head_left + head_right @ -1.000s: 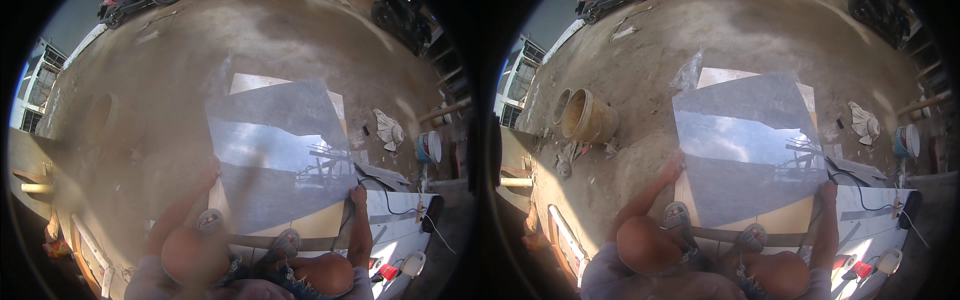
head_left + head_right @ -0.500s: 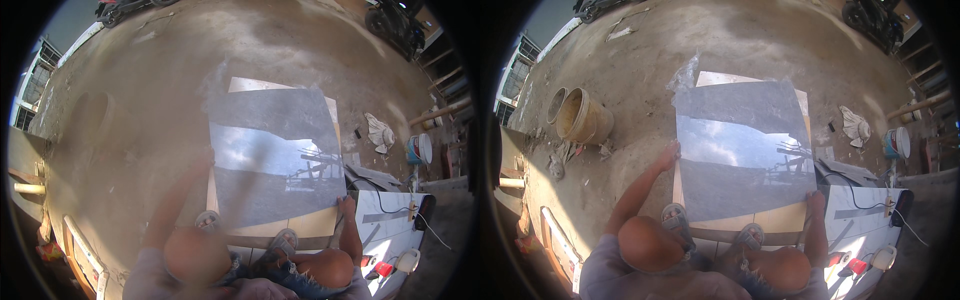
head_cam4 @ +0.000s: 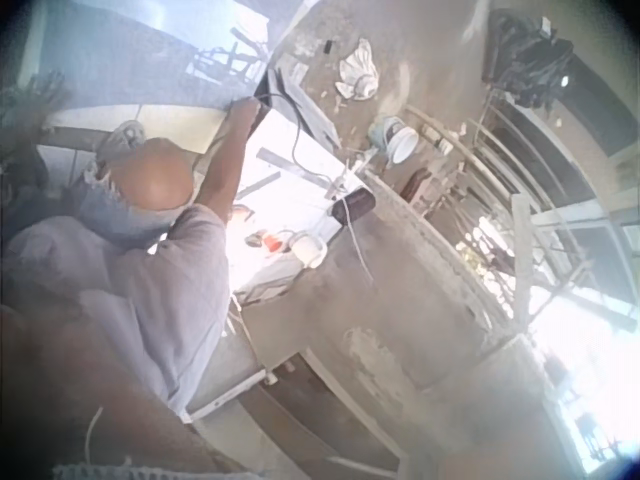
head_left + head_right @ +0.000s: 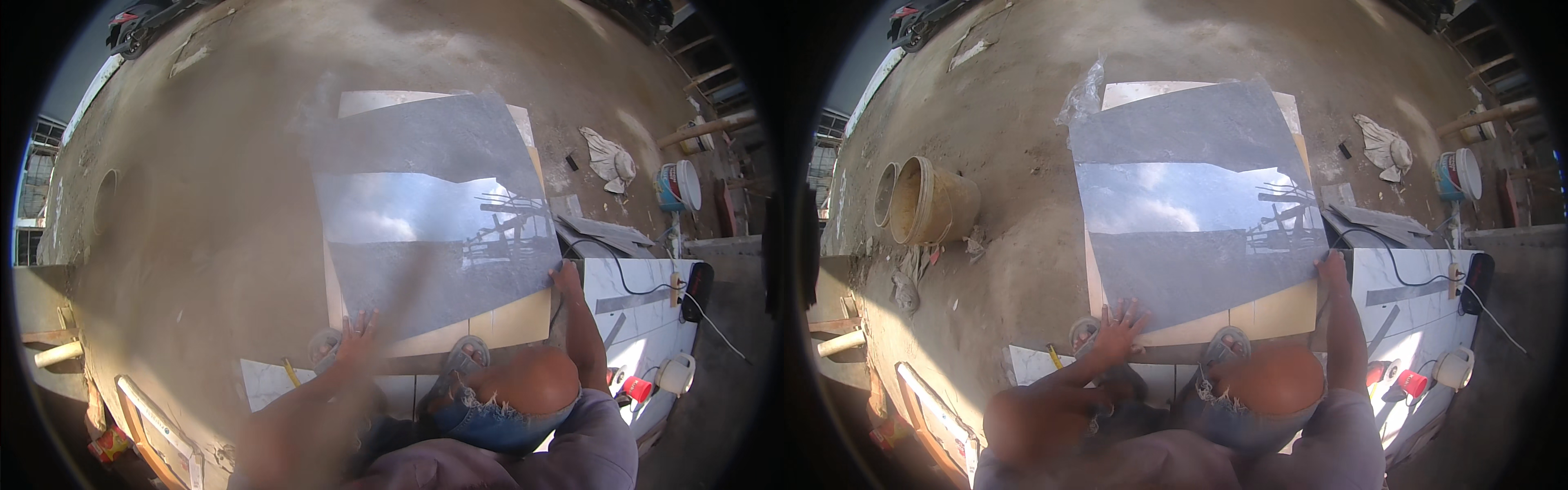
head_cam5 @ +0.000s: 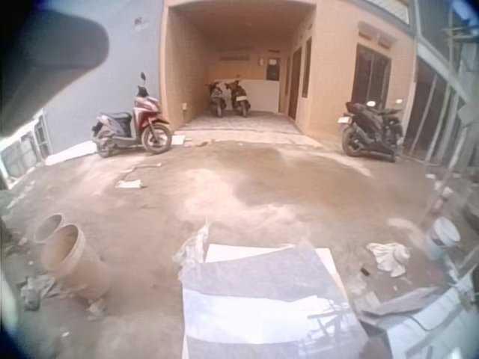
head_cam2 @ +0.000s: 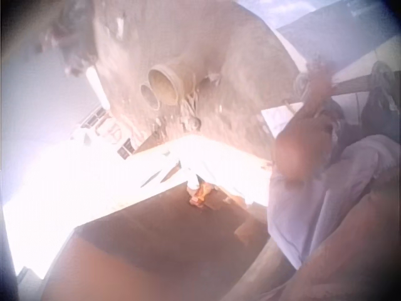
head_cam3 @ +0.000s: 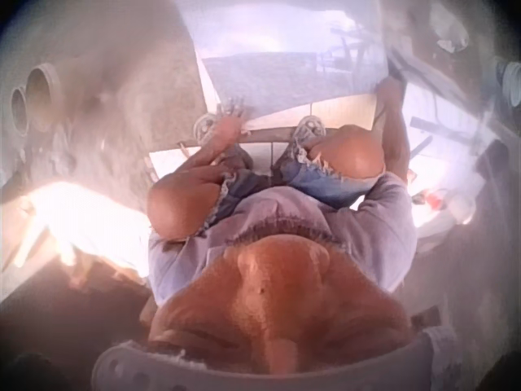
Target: The person measures a large tile with a tape measure, marks it with a pencil, and aligns a smaller tile piece on top of it.
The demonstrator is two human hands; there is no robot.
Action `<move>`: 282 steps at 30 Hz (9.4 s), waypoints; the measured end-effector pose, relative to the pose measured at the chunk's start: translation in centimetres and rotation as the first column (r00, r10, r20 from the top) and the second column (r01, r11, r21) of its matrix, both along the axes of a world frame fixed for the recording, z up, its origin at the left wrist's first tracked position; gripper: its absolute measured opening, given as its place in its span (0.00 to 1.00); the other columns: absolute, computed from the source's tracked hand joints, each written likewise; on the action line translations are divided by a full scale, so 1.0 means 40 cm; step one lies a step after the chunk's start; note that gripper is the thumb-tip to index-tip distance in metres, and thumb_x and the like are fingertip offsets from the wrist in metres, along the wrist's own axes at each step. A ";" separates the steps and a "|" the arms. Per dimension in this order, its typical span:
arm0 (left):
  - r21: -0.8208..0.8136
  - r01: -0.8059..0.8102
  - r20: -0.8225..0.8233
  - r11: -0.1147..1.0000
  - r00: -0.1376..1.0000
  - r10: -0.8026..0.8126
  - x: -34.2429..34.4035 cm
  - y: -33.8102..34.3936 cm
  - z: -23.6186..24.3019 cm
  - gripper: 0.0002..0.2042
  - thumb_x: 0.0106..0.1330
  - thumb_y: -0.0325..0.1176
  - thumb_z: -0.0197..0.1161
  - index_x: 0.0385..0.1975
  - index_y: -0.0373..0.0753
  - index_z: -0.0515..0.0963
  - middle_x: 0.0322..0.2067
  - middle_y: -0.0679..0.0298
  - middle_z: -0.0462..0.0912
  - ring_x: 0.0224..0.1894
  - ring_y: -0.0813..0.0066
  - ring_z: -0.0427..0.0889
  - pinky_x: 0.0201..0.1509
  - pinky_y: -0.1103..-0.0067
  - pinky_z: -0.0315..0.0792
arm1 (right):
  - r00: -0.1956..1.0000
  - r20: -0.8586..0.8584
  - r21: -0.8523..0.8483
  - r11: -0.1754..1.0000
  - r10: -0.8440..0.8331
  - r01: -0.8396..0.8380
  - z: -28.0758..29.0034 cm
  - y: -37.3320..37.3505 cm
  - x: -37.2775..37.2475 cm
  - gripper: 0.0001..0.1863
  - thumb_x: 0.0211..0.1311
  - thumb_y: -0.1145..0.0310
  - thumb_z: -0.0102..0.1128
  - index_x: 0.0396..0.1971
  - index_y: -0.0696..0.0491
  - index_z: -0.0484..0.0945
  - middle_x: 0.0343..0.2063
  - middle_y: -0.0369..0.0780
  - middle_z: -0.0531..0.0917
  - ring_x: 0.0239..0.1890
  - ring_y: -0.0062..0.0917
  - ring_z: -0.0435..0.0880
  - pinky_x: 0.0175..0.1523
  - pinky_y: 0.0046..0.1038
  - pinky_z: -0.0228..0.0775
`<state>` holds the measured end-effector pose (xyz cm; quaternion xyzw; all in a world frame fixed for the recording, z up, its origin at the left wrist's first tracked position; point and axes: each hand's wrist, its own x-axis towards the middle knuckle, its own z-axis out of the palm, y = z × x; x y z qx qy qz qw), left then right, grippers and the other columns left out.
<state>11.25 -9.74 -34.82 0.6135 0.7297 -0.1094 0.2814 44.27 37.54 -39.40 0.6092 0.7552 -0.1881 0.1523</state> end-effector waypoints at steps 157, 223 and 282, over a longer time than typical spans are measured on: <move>0.730 -0.191 -0.046 0.656 0.944 0.326 -0.477 0.224 -0.235 0.33 0.62 0.36 0.62 0.66 0.36 0.58 0.68 0.45 0.49 0.70 0.45 0.50 0.68 0.59 0.54 | 0.794 -0.608 -0.039 0.999 -0.010 -0.018 0.028 -0.662 -0.051 0.15 0.60 0.65 0.54 0.43 0.59 0.75 0.36 0.49 0.79 0.40 0.42 0.79 0.47 0.39 0.70; -0.143 0.442 0.122 0.885 0.896 -0.428 0.051 0.379 0.005 0.37 0.58 0.41 0.64 0.66 0.38 0.55 0.68 0.41 0.46 0.69 0.35 0.46 0.64 0.43 0.48 | 0.461 -0.490 0.269 0.375 -0.740 0.887 0.104 -0.401 0.848 0.46 0.58 0.48 0.60 0.65 0.65 0.52 0.60 0.61 0.63 0.63 0.50 0.65 0.65 0.40 0.58; -0.606 -0.243 0.794 0.757 -0.131 0.594 0.904 0.541 -0.025 0.20 0.51 0.33 0.68 0.44 0.37 0.73 0.29 0.58 0.77 0.31 0.69 0.77 0.31 0.75 0.73 | 0.172 0.022 0.060 0.173 -0.985 0.983 -0.019 -1.102 0.839 0.41 0.62 0.41 0.51 0.53 0.70 0.67 0.46 0.54 0.77 0.45 0.40 0.79 0.45 0.36 0.73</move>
